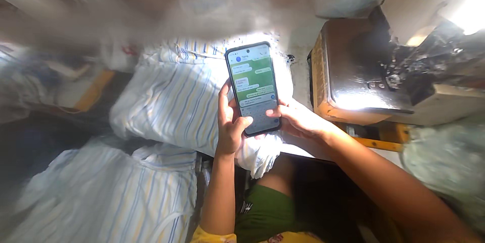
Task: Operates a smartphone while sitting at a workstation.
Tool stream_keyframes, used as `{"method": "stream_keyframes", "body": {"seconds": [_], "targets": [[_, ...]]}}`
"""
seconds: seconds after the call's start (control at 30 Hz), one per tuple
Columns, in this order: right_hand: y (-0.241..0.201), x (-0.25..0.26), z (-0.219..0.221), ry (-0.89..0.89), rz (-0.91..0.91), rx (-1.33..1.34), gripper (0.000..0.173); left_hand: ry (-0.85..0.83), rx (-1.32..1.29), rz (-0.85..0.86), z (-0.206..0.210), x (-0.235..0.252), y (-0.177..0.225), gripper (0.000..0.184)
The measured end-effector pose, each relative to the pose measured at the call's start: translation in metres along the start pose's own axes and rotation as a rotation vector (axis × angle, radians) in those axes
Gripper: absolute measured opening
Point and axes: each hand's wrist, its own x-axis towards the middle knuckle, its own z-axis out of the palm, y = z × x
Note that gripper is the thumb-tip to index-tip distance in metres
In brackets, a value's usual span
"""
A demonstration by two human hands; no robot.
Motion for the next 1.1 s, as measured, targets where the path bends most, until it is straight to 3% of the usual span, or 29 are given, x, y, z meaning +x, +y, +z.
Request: {"method": "stream_keyframes", "body": {"seconds": [0.1,0.27,0.83,1.1], "targets": [[0.0000,0.0007,0.0006,0.007,0.004,0.026,0.032,-0.031,0.018,0.025,-0.0007,-0.0005,-0.0001,0.084],[0.0002,-0.0011,-0.0027,0.011,0.015,-0.097,0.044,-0.051,0.114,0.060,0.0007,0.0002,0.0005,0.089],[0.0036,-0.0002,-0.0080,-0.040,-0.028,-0.123,0.051,0.026,0.210,0.045,0.0063,0.0019,0.0010,0.097],[0.0002,-0.0024,-0.0041,-0.018,0.015,-0.057,0.049,-0.019,0.057,0.016,0.0007,-0.0007,0.0000,0.089]]}}
